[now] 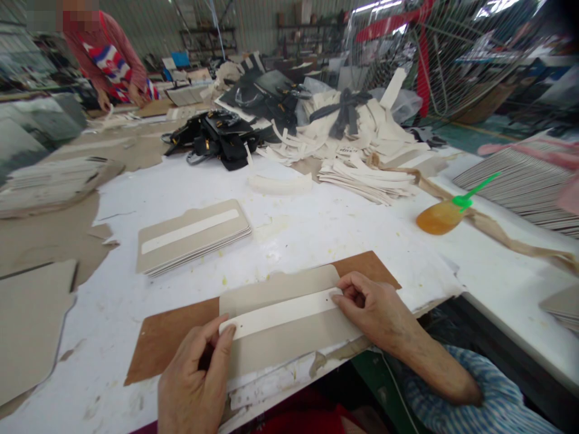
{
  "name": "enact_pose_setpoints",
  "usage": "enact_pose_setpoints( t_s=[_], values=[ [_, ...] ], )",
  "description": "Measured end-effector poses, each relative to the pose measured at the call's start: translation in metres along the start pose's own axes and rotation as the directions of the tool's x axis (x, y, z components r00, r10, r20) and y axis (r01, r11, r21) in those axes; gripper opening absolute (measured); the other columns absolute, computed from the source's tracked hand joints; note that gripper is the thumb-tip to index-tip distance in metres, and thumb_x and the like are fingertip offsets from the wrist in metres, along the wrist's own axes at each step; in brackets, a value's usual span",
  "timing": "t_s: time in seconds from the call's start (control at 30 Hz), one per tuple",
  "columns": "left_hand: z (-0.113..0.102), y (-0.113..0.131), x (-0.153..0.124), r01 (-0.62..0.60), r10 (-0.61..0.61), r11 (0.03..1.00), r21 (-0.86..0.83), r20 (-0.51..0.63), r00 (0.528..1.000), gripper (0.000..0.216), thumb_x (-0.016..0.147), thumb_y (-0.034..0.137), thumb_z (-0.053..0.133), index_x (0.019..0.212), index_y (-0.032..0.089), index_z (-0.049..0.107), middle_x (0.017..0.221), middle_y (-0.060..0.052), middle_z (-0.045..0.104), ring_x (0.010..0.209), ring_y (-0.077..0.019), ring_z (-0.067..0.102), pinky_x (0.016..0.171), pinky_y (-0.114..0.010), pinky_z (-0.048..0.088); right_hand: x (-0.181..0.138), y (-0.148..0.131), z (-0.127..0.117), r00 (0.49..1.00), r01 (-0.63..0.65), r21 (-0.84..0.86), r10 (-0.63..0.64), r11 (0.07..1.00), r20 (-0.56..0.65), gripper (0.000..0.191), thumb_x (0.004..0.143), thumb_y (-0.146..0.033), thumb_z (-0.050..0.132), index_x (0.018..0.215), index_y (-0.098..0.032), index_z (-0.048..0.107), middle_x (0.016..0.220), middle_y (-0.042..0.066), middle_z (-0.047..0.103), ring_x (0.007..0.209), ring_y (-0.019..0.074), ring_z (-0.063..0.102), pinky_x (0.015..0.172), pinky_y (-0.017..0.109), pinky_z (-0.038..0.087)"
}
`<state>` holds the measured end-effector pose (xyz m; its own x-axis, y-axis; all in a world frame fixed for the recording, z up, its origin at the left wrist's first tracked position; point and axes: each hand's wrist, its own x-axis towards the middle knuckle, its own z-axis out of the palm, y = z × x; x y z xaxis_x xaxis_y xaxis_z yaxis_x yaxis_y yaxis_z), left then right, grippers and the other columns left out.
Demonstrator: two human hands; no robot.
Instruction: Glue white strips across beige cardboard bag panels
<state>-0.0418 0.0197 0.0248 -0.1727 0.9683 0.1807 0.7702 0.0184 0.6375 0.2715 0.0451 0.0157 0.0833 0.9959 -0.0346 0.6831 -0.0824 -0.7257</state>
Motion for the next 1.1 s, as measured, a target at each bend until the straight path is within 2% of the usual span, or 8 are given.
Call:
enact_pose_setpoints(
  t_s=[0.1,0.43,0.67,0.87,0.93,1.0,1.03,1.1],
  values=[
    [0.000,-0.005,0.003,-0.037,0.037,0.999,0.035,0.011,0.999,0.041,0.097,0.067,0.058,0.105,0.033,0.080,0.101,0.004,0.081,0.090,-0.0208,0.074,0.081,-0.029,0.058,0.000,-0.001,0.000,1.000,-0.015,-0.016,0.015,1.000,0.007,0.028,0.083,-0.051,0.051,0.089,-0.026,0.063,0.067,0.001,0.068,0.062,0.0243,0.064,0.060,0.036,0.041],
    [0.002,-0.003,0.002,-0.020,0.018,0.999,0.047,0.032,0.999,0.042,0.097,0.066,0.058,0.106,0.031,0.079,0.098,0.003,0.079,0.087,-0.0217,0.073,0.082,-0.031,0.056,0.001,0.002,0.002,1.000,0.000,-0.093,0.001,0.996,0.014,0.026,0.085,-0.048,0.052,0.091,-0.025,0.063,0.069,0.002,0.067,0.065,0.0241,0.063,0.060,0.036,0.041],
    [0.004,0.007,-0.001,-0.002,0.002,1.000,-0.010,-0.002,1.000,0.038,0.100,0.060,0.056,0.105,0.029,0.077,0.098,0.001,0.076,0.092,-0.0226,0.070,0.090,-0.032,0.054,0.000,0.002,0.002,0.999,0.037,-0.122,-0.035,0.992,0.022,0.022,0.087,-0.045,0.051,0.091,-0.026,0.060,0.062,-0.001,0.059,0.058,0.0229,0.057,0.057,0.035,0.036],
    [0.003,0.004,0.002,-0.018,0.018,0.999,-0.037,-0.012,1.000,0.036,0.100,0.057,0.059,0.105,0.027,0.078,0.096,0.001,0.077,0.087,-0.0205,0.071,0.083,-0.030,0.056,-0.002,0.002,0.004,0.979,0.203,-0.096,-0.201,0.974,0.032,0.025,0.094,-0.038,0.044,0.082,-0.026,0.062,0.082,0.004,0.068,0.072,0.0242,0.064,0.065,0.037,0.044],
    [0.000,0.004,0.002,-0.075,0.074,0.994,-0.085,-0.015,0.997,0.029,0.103,0.048,0.060,0.106,0.026,0.079,0.097,0.000,0.077,0.090,-0.0188,0.073,0.082,-0.027,0.057,-0.003,0.004,0.005,0.979,0.205,-0.104,-0.204,0.973,0.026,0.026,0.094,-0.039,0.045,0.082,-0.026,0.064,0.081,0.004,0.070,0.071,0.0248,0.065,0.064,0.038,0.044],
    [-0.006,0.003,-0.001,-0.196,0.192,0.973,-0.119,-0.046,0.980,0.020,0.105,0.035,0.061,0.106,0.025,0.078,0.096,-0.001,0.076,0.089,-0.0159,0.073,0.078,-0.023,0.057,-0.003,0.008,0.007,0.981,0.192,-0.121,-0.193,0.974,0.009,0.027,0.094,-0.043,0.047,0.082,-0.028,0.066,0.078,0.004,0.070,0.068,0.0257,0.066,0.061,0.039,0.043],
    [-0.009,0.003,-0.003,-0.285,0.278,0.951,-0.120,-0.069,0.958,0.016,0.105,0.027,0.061,0.108,0.024,0.077,0.095,-0.001,0.075,0.087,-0.0142,0.072,0.076,-0.021,0.057,-0.003,0.010,0.008,0.982,0.189,-0.123,-0.191,0.974,0.001,0.028,0.093,-0.045,0.048,0.082,-0.029,0.067,0.077,0.004,0.071,0.066,0.0262,0.066,0.060,0.039,0.043],
    [-0.014,0.003,-0.011,-0.477,0.470,0.875,-0.085,-0.088,0.878,0.020,0.102,0.013,0.063,0.116,0.022,0.074,0.093,-0.002,0.072,0.083,-0.0123,0.070,0.073,-0.020,0.056,-0.002,0.015,0.010,0.982,0.184,-0.119,-0.187,0.976,-0.012,0.029,0.092,-0.049,0.050,0.081,-0.030,0.069,0.076,0.004,0.072,0.065,0.0272,0.067,0.059,0.041,0.044]
  ],
)
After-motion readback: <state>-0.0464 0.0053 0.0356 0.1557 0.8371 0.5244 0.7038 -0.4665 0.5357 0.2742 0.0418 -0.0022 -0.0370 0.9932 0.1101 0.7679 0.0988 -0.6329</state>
